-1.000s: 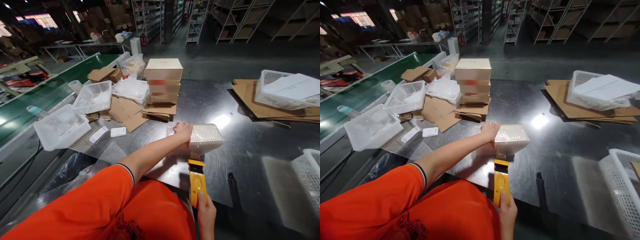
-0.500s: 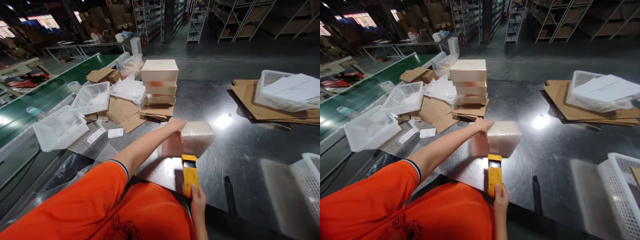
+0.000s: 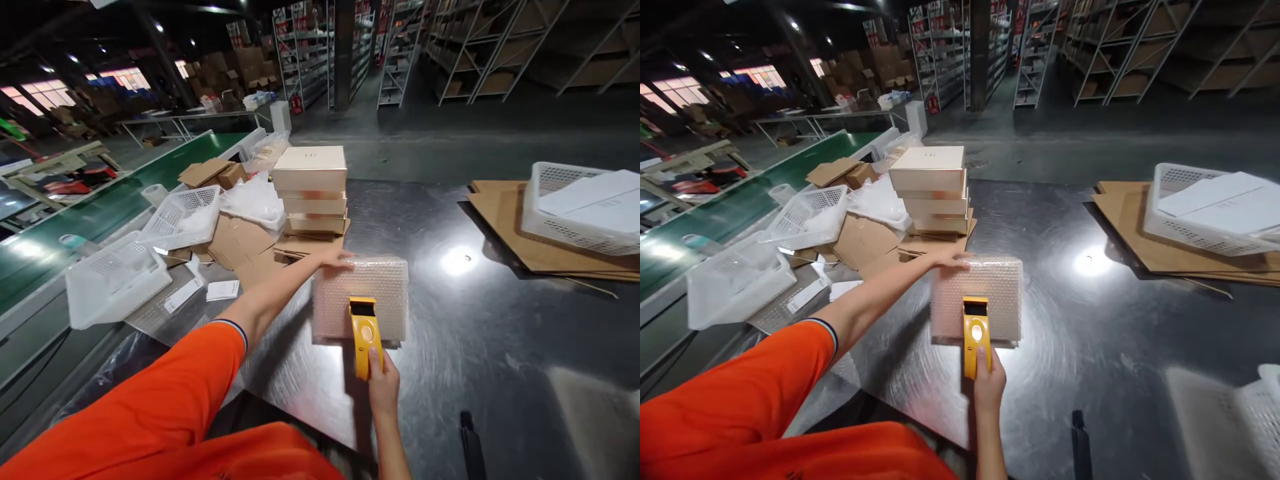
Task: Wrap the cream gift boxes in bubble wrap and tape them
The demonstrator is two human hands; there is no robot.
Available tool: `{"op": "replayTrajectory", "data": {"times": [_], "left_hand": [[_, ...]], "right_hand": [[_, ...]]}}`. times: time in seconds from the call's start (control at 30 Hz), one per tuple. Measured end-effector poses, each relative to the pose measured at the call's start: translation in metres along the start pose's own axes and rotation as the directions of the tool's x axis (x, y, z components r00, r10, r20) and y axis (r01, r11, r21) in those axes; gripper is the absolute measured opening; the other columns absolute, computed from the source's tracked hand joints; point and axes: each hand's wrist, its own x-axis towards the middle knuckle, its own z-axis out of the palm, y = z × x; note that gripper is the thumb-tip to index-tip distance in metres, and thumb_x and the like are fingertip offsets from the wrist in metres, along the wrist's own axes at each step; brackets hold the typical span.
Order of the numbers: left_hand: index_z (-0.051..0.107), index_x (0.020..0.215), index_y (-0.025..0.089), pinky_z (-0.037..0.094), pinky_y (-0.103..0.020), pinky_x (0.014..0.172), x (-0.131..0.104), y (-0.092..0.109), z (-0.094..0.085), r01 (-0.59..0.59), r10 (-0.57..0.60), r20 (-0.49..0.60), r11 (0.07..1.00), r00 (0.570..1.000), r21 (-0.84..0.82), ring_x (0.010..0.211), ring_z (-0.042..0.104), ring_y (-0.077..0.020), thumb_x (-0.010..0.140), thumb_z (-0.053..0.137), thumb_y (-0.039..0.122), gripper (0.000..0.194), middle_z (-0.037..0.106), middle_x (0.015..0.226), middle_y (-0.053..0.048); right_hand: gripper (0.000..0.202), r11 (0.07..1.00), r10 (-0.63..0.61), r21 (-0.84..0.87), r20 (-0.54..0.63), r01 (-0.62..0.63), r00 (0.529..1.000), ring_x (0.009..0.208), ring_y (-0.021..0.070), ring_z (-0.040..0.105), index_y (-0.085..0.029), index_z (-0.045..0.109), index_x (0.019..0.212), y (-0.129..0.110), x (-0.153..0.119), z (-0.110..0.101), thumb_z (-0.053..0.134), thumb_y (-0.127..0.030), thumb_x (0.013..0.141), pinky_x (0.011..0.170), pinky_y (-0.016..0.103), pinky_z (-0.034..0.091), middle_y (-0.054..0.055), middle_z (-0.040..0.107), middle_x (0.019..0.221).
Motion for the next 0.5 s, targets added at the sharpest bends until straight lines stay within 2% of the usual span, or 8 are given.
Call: {"op": "replayTrajectory", "data": {"times": [0.1,0.17,0.33,0.43,0.5], "left_hand": [[0.056,0.14,0.021,0.033,-0.03,0.117,0.01,-0.014,-0.001,0.011,-0.009,0.015,0.995,1.0,-0.104,0.138,0.048,-0.0223,0.09,0.063,0.044,0.055,0.05,0.152,-0.005],[0.061,0.135,0.024,0.034,-0.032,0.116,0.015,-0.021,0.005,0.042,-0.037,0.035,0.981,0.999,-0.187,0.135,0.051,-0.024,0.087,0.067,0.047,0.053,0.057,0.146,-0.003],[0.07,0.122,0.024,0.042,-0.029,0.109,0.031,-0.025,0.043,0.141,-0.102,0.143,0.946,0.984,-0.292,0.124,0.058,-0.0215,0.088,0.064,0.046,0.04,0.067,0.132,0.001],[0.072,0.115,0.018,0.049,-0.029,0.099,0.041,-0.02,0.064,0.218,-0.156,0.23,0.937,0.961,-0.274,0.113,0.064,-0.021,0.091,0.057,0.04,0.036,0.071,0.125,-0.004],[0.072,0.115,0.014,0.051,-0.029,0.096,0.048,-0.013,0.069,0.27,-0.209,0.257,0.934,0.944,-0.233,0.11,0.066,-0.0222,0.089,0.055,0.034,0.037,0.071,0.123,-0.008]], "right_hand": [[0.074,0.999,0.035,-0.019,0.061,-0.034,0.998,0.063,0.021,0.058,-0.015,0.067,0.083,-0.007,0.006,-0.011,0.056,-0.085,0.066,0.055,0.031,0.046,0.005,0.065,0.068],[0.074,0.997,0.07,-0.053,0.105,-0.065,0.992,0.063,0.0212,0.058,-0.014,0.067,0.083,-0.009,0.008,-0.018,0.056,-0.085,0.067,0.056,0.031,0.047,0.005,0.065,0.068],[0.079,0.977,0.119,-0.185,0.075,-0.103,0.99,0.064,0.0232,0.059,-0.015,0.068,0.081,-0.012,0.011,-0.038,0.051,-0.09,0.063,0.058,0.033,0.047,0.007,0.067,0.068],[0.075,0.97,0.104,-0.227,0.048,-0.09,0.993,0.064,0.0227,0.058,-0.018,0.066,0.075,-0.012,0.013,-0.048,0.047,-0.09,0.067,0.058,0.033,0.046,0.007,0.066,0.067],[0.069,0.962,0.113,-0.255,0.06,-0.095,0.992,0.059,0.0208,0.056,-0.021,0.063,0.07,-0.012,0.014,-0.052,0.045,-0.088,0.072,0.055,0.032,0.044,0.005,0.063,0.063]]}}
